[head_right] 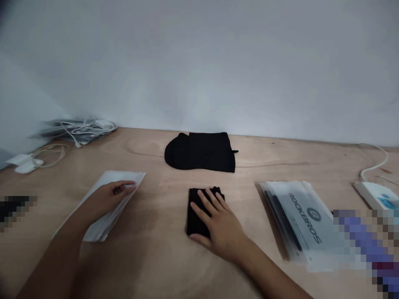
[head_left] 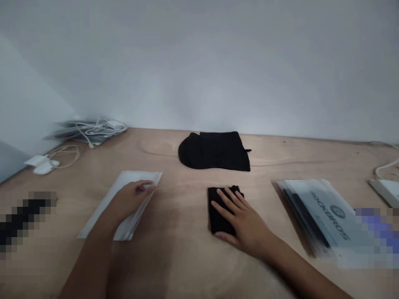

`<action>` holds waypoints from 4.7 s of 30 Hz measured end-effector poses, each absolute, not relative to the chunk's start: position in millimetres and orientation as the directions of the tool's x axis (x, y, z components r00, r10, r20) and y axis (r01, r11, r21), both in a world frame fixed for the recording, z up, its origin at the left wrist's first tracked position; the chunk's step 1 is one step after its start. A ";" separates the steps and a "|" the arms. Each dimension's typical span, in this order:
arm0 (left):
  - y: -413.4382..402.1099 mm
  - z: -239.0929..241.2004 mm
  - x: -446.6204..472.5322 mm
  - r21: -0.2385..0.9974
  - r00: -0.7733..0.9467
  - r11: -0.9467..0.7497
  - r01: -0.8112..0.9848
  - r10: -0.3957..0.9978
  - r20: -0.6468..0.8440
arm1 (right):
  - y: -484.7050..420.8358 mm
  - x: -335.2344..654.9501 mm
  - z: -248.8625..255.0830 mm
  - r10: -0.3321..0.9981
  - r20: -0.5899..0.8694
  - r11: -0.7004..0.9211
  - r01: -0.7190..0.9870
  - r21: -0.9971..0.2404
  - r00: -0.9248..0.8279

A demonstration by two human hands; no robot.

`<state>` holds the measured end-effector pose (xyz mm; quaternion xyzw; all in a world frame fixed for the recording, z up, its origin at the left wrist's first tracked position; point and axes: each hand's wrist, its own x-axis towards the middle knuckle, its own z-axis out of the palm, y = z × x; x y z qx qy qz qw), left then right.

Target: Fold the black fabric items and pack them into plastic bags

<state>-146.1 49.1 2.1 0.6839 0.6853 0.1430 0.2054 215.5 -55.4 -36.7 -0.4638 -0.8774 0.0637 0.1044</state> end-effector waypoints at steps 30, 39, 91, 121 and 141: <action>-13.2 -18.2 -21.3 0.500 0.725 -0.699 0.512 0.663 0.185 | -61.4 247.3 -43.1 0.826 0.203 0.563 0.777 -0.282 -0.525; -9.6 -24.3 -14.7 0.505 0.752 -0.716 0.483 0.634 0.180 | -61.1 230.0 -40.4 0.812 0.226 0.582 0.718 -0.381 -0.538; -15.1 -15.9 -25.8 0.352 0.729 -0.677 0.646 0.685 -0.020 | -54.5 212.6 -25.9 0.703 0.196 0.658 0.521 -0.544 -0.684; -17.6 -11.3 -18.8 0.278 0.694 -0.668 0.690 0.720 0.010 | -69.8 207.4 -11.1 0.640 0.175 0.721 0.507 -0.472 -0.748; -77.0 -17.9 -36.3 0.494 0.752 -0.716 0.493 0.636 0.172 | -94.4 200.0 -29.3 0.519 0.560 0.844 0.492 -0.215 -0.645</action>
